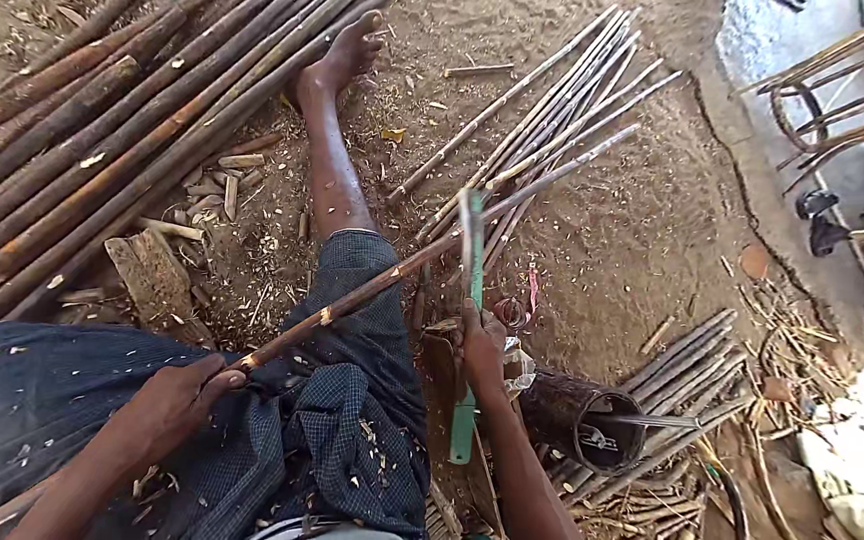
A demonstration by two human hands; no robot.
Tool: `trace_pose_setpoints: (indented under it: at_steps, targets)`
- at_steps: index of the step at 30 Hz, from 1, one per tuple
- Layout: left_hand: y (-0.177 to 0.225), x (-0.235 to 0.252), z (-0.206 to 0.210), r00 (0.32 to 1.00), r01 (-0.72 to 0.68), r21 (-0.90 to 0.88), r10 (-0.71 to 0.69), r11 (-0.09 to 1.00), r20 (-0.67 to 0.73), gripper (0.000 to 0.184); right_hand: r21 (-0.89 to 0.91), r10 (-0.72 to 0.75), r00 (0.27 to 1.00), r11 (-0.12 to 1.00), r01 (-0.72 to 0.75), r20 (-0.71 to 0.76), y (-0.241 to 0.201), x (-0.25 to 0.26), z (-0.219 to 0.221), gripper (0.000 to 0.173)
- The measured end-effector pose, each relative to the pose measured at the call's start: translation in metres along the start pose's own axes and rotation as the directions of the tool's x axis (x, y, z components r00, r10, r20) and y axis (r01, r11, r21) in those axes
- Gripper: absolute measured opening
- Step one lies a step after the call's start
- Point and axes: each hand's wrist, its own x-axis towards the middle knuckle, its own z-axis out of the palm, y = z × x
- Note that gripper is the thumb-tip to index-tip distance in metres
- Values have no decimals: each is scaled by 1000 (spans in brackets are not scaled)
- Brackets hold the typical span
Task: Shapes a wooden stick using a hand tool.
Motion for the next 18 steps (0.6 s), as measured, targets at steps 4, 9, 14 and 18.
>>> trace_pose_setpoints:
  at_steps: [4,9,14,18]
  targets:
    - [-9,4,-1,999,-50,-20,49,999,-21,61,-282,-123,959,940,195,254,-13,-24,13,50]
    - [-8,10,-6,998,-6,-150,17,989,66,61,-62,36,996,998,-31,79,-5,-15,9,63]
    - [-12,13,-17,980,63,-301,-1,952,200,62,-149,-14,991,988,35,135,-8,-13,7,59]
    - [-12,15,-18,969,102,-365,-9,925,248,54,-188,-61,986,978,91,156,-9,-18,20,57]
